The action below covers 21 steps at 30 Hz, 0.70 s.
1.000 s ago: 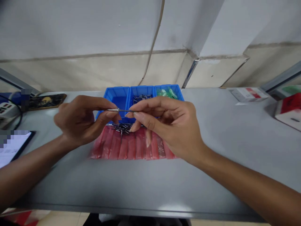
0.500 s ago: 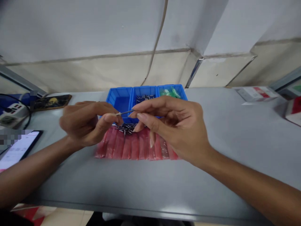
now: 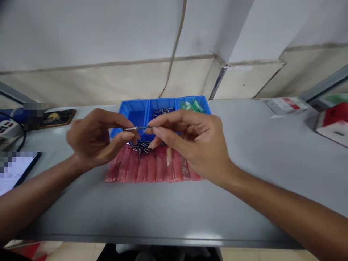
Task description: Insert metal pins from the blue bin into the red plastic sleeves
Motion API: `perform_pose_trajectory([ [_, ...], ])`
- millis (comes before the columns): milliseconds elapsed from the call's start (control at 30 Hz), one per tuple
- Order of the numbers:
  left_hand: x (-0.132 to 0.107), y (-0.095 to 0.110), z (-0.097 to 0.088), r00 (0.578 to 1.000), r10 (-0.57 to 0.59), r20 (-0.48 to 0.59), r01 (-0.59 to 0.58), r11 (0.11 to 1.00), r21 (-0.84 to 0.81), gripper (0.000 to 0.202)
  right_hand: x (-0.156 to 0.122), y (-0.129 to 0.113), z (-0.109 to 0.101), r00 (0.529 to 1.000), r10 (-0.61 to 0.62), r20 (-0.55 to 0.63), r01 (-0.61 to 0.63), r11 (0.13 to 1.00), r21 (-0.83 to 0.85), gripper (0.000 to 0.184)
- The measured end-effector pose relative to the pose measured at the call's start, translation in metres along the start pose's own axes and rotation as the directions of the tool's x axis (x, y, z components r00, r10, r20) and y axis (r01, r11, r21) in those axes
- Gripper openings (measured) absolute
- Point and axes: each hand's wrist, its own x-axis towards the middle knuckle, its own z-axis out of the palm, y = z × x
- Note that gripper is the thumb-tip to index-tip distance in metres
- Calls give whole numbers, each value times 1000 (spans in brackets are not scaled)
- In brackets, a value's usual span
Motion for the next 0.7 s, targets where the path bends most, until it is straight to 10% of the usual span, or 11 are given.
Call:
perform_pose_trajectory([
  [700, 1, -6, -1, 990, 111, 89, -119, 989, 90, 18, 3, 13, -2, 999, 44, 31, -44, 999, 7, 13],
])
